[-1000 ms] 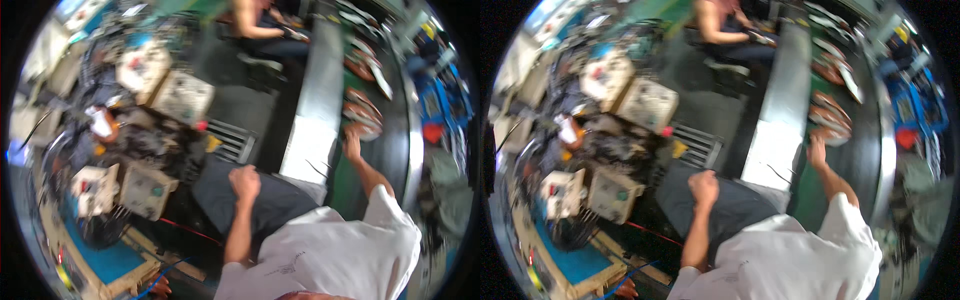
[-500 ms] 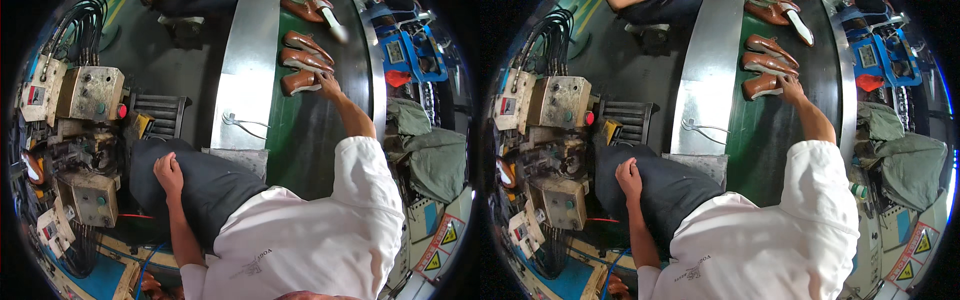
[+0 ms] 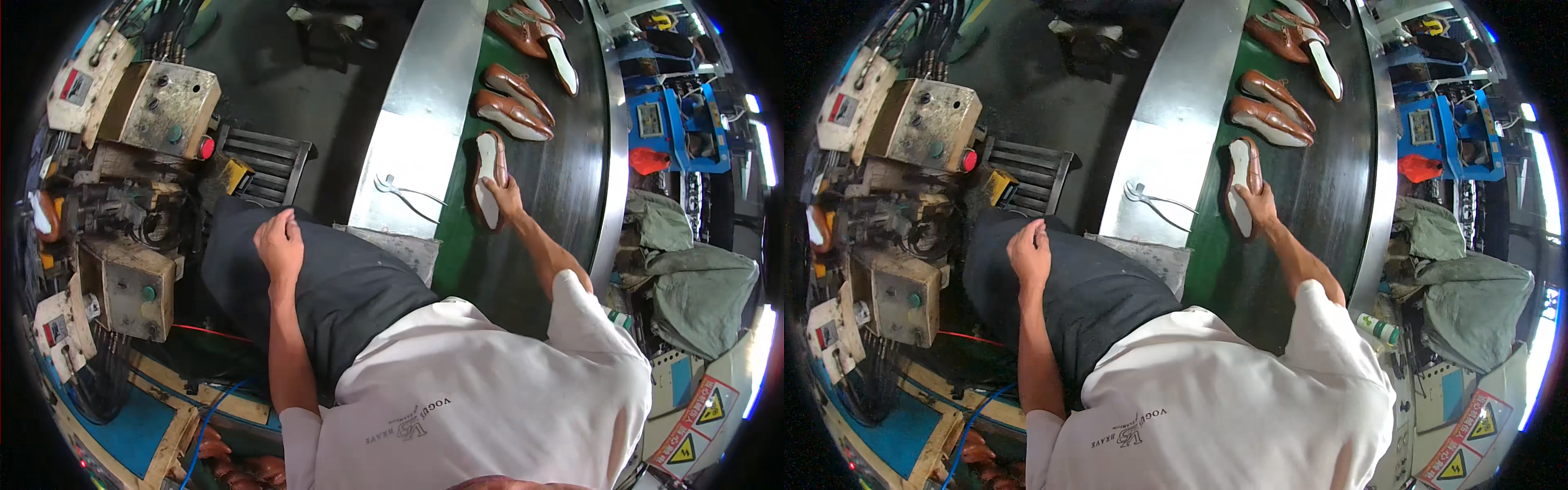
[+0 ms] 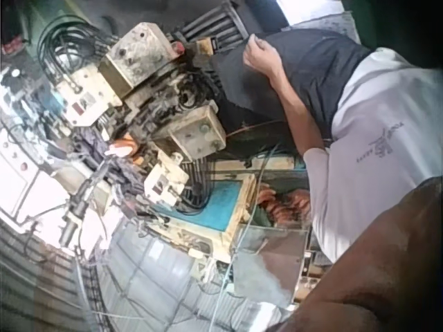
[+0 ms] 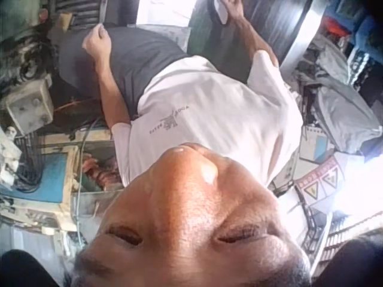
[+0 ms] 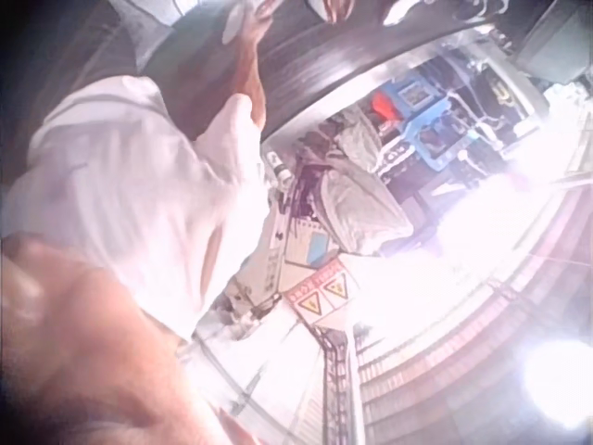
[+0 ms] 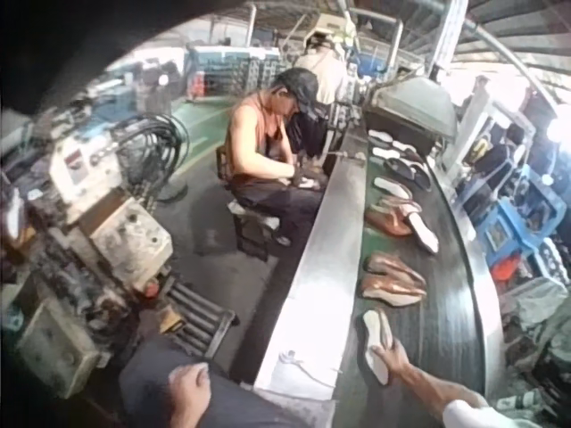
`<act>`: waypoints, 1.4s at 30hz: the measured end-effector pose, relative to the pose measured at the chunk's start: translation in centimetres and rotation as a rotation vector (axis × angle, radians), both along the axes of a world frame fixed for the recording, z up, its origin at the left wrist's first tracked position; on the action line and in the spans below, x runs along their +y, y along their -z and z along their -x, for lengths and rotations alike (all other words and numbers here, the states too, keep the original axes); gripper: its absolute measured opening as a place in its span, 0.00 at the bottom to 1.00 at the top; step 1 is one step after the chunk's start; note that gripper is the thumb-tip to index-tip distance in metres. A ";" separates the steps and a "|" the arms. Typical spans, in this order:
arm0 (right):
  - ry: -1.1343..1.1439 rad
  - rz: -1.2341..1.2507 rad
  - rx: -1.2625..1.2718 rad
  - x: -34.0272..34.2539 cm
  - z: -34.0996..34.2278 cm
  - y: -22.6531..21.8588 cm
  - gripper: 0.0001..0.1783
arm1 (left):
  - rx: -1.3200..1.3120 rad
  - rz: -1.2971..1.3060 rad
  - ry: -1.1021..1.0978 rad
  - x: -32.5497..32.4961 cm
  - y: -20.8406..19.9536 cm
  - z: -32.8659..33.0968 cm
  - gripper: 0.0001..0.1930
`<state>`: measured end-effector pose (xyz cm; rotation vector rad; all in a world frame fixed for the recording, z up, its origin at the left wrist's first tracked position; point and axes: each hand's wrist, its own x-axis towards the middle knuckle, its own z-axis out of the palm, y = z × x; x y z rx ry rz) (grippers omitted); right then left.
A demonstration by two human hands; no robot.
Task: Manufacturing shoes by feeding them into a sole-attaching machine and moving them along a conveyor belt.
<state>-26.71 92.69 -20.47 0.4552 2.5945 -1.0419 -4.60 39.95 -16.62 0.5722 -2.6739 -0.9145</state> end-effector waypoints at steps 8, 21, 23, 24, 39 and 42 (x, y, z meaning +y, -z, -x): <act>-0.342 0.352 -0.014 -21.9 -6.0 -11.6 0.50 | 0.273 -0.779 0.078 1.3 -7.9 5.2 0.29; -1.276 0.400 -0.355 -45.2 -21.3 -16.4 0.58 | 0.573 -0.106 -0.759 -6.8 -10.7 -16.2 0.11; -1.287 0.380 -0.510 -46.2 -24.2 -17.5 0.57 | 0.534 -0.076 -0.837 -6.0 -10.5 -20.1 0.10; -1.335 0.395 -0.515 -46.2 -25.0 -16.7 0.55 | 0.471 -0.015 -0.817 -5.8 -10.3 -21.7 0.10; -2.299 -0.075 0.583 -43.7 -25.7 -18.2 0.58 | 0.230 -0.128 -0.814 -7.9 -3.6 -25.2 0.13; -2.260 0.011 0.623 -43.1 -25.1 -16.7 0.56 | 0.270 -0.093 -0.838 -7.8 -3.6 -24.3 0.14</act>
